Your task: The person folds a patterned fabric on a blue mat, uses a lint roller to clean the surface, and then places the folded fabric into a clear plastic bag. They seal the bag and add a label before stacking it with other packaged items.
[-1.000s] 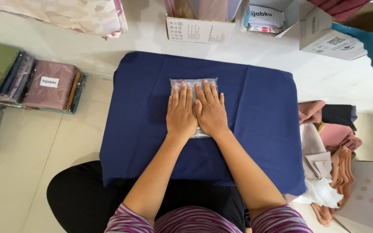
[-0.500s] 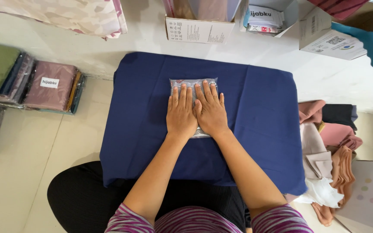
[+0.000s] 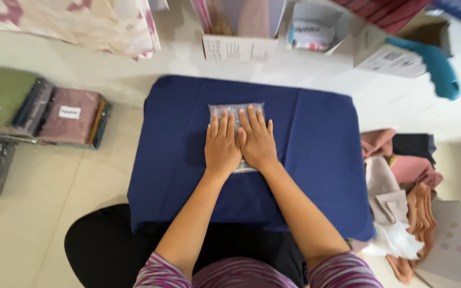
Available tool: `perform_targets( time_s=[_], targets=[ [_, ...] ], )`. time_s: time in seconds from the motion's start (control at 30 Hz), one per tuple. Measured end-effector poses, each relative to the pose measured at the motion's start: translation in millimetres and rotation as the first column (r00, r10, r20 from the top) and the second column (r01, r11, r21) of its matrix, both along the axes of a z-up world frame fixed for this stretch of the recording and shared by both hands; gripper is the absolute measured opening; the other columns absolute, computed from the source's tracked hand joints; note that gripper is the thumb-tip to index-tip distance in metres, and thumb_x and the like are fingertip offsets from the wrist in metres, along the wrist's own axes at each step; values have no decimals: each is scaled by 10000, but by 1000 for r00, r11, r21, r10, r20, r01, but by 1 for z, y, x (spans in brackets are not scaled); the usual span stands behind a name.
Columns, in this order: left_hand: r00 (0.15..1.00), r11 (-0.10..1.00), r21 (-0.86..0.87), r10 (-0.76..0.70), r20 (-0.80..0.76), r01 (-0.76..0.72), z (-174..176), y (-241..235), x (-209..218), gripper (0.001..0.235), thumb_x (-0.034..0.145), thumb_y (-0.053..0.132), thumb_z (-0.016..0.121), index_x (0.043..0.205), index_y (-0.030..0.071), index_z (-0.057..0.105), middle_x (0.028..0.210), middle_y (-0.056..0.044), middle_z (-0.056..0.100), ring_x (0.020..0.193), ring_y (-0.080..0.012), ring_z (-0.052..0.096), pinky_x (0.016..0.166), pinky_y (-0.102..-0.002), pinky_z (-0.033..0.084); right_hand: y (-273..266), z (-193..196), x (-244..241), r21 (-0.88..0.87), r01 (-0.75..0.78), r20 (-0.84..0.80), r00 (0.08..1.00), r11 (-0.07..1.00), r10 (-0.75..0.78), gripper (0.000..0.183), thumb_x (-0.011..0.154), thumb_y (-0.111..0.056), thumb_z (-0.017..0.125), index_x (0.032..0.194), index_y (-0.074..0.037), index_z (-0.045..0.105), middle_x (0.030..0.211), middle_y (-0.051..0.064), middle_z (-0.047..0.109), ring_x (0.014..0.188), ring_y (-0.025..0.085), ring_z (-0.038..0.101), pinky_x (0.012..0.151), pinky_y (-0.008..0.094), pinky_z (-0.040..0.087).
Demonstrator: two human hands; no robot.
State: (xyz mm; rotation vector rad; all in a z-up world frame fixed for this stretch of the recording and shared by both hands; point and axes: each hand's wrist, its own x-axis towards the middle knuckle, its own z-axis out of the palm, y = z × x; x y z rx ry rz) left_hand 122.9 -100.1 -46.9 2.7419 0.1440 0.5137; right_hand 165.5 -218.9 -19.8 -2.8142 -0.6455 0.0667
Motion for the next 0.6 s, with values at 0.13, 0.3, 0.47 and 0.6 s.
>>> perform_targets(
  time_s=[0.13,0.3,0.47,0.6],
  targets=[
    [1000,999,-36,-6,26,7,-3,4,2,606,1003,332,444,1554,87,388,1615,-140,375,1513,-380,275,1209,-507,233,-3,-1,6,53,-12,-45,999,998,15,581,1098,-457,194,1657,-306,153,1726,38,130,1579,305,117,1242,602,133],
    [1000,994,-105,-17,11,18,-10,6,6,599,1041,325,398,1588,89,330,1635,-146,345,1519,-387,259,1203,-509,232,-9,4,10,243,15,-131,991,970,18,564,1117,-452,205,1660,-331,116,1725,40,136,1572,311,150,1235,623,133],
    [1000,1000,-10,16,-9,-16,-5,2,3,589,1032,336,398,1580,123,353,1654,-105,318,1528,-353,241,1217,-483,198,1,34,-5,-3,6,88,996,1000,-6,558,1097,-447,275,1642,-360,194,1715,58,168,1567,319,156,1215,671,96],
    [997,999,-26,18,-68,-20,10,-2,0,588,1017,315,406,1574,134,358,1671,-91,277,1537,-351,212,1219,-484,197,2,19,-2,27,-23,34,999,999,22,546,1104,-430,258,1643,-367,192,1727,45,114,1576,330,106,1224,646,126]
  ],
)
